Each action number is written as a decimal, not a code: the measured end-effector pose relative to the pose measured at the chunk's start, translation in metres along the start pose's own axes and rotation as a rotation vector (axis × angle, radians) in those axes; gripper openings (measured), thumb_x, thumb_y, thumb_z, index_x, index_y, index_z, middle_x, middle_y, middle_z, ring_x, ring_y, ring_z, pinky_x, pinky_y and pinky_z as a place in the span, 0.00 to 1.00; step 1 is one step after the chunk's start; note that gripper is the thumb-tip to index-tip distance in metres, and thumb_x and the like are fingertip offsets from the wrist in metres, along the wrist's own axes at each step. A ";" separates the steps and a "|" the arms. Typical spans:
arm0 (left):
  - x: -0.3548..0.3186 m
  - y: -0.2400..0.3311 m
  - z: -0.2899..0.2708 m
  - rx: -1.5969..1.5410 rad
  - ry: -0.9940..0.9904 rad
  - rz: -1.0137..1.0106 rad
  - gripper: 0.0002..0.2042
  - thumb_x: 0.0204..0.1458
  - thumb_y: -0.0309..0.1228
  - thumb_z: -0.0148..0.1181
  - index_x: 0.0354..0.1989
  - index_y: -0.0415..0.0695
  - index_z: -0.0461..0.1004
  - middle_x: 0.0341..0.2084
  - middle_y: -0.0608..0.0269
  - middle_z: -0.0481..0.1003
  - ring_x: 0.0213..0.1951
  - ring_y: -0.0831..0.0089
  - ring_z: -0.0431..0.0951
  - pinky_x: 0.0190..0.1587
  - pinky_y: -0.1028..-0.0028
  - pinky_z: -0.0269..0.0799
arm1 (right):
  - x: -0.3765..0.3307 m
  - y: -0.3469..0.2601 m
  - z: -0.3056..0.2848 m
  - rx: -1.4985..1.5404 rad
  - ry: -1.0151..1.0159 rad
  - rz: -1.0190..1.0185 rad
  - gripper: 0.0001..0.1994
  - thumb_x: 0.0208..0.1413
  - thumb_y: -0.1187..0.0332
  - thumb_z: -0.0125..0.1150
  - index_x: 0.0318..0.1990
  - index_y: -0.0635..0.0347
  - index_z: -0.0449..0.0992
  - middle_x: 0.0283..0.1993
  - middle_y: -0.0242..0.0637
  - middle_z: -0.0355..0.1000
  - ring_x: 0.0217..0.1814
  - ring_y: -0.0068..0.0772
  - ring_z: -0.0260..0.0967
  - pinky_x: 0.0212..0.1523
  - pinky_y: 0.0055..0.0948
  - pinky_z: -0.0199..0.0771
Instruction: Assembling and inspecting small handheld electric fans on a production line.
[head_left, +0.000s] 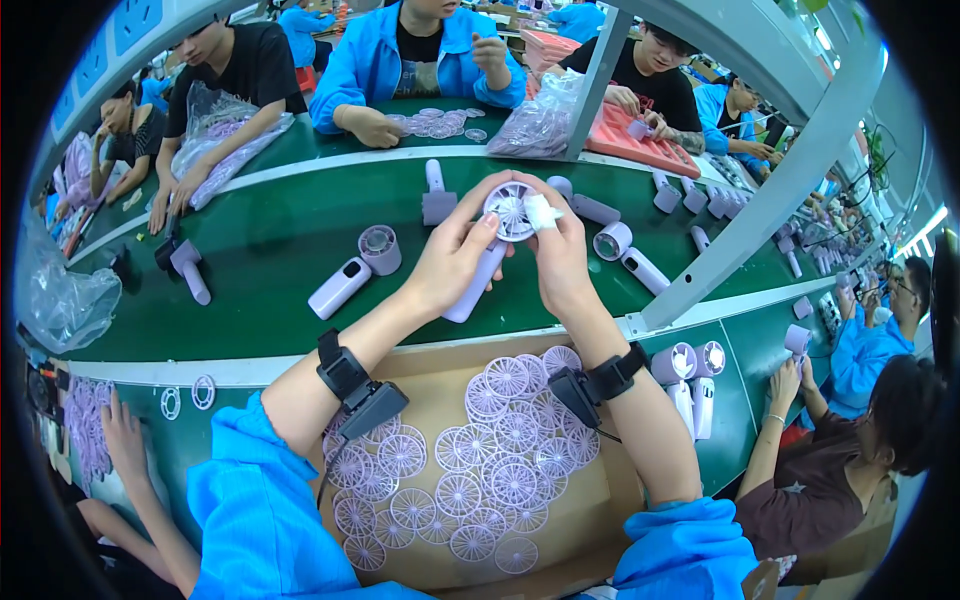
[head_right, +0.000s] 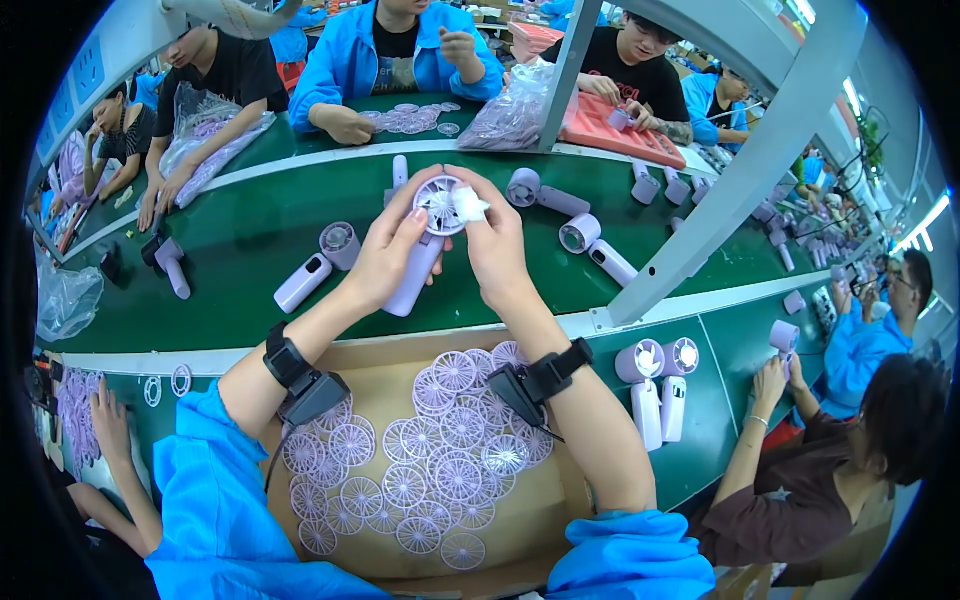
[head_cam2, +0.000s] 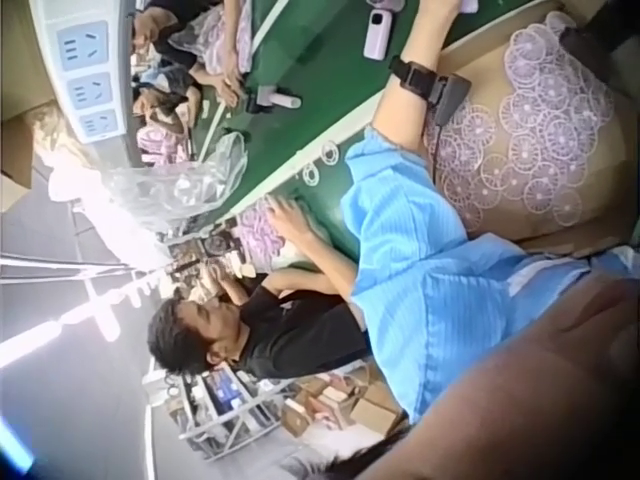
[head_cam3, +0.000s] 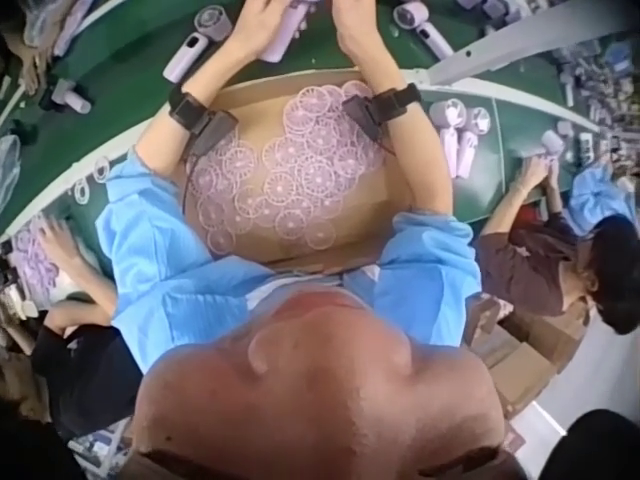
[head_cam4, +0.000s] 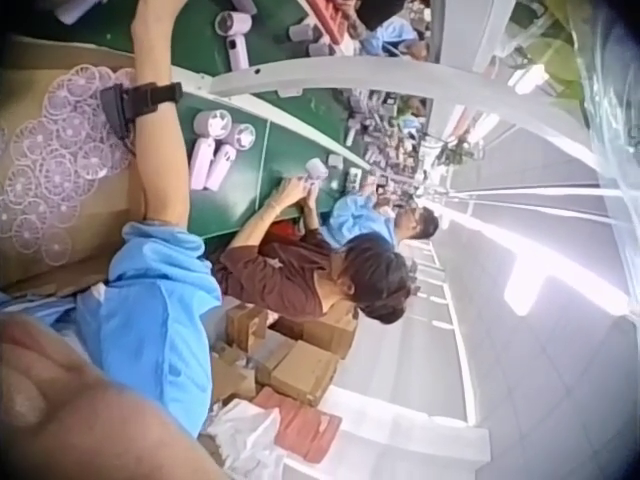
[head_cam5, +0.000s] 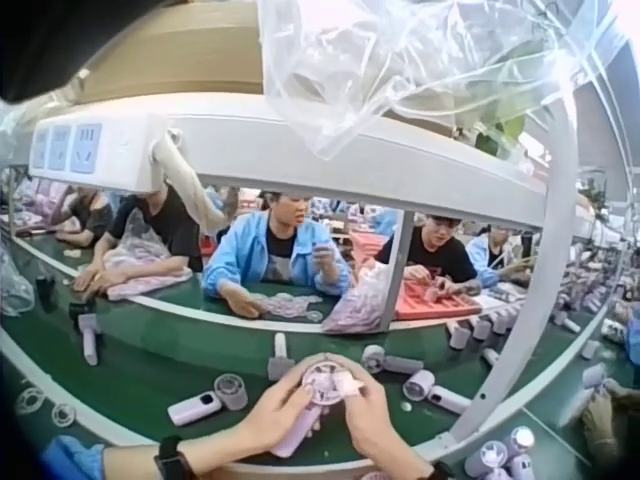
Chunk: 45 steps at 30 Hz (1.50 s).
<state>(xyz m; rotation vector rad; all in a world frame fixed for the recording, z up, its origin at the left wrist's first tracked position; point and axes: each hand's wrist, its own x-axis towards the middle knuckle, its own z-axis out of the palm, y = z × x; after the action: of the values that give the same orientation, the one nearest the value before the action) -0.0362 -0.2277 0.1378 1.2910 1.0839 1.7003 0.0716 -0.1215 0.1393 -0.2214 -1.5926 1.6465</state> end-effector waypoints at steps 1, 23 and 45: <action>0.000 0.001 0.001 -0.002 -0.009 0.001 0.24 0.60 0.38 0.46 0.65 0.53 0.53 0.35 0.59 0.71 0.24 0.79 0.71 0.24 0.80 0.70 | -0.002 0.000 -0.001 -0.009 -0.001 0.002 0.17 0.61 0.68 0.49 0.58 0.57 0.66 0.47 0.34 0.70 0.41 0.21 0.67 0.40 0.21 0.68; 0.013 -0.034 -0.030 0.913 -0.305 -0.143 0.19 0.52 0.38 0.53 0.50 0.42 0.72 0.42 0.48 0.74 0.42 0.54 0.76 0.45 0.67 0.71 | 0.019 0.026 -0.173 -1.412 -0.009 0.631 0.24 0.47 0.61 0.59 0.49 0.66 0.69 0.45 0.55 0.72 0.46 0.51 0.72 0.45 0.40 0.71; 0.009 -0.013 -0.028 -0.001 0.279 -0.213 0.44 0.48 0.24 0.59 0.68 0.54 0.33 0.42 0.53 0.69 0.25 0.71 0.77 0.22 0.73 0.74 | -0.112 0.022 0.090 -1.035 -1.206 -0.235 0.07 0.47 0.72 0.55 0.35 0.58 0.75 0.32 0.43 0.72 0.36 0.46 0.72 0.39 0.41 0.74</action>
<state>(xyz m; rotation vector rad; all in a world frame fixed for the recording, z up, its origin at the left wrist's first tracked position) -0.0647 -0.2202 0.1247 0.9169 1.3303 1.7491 0.0785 -0.2584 0.0916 0.5426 -3.1112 0.5296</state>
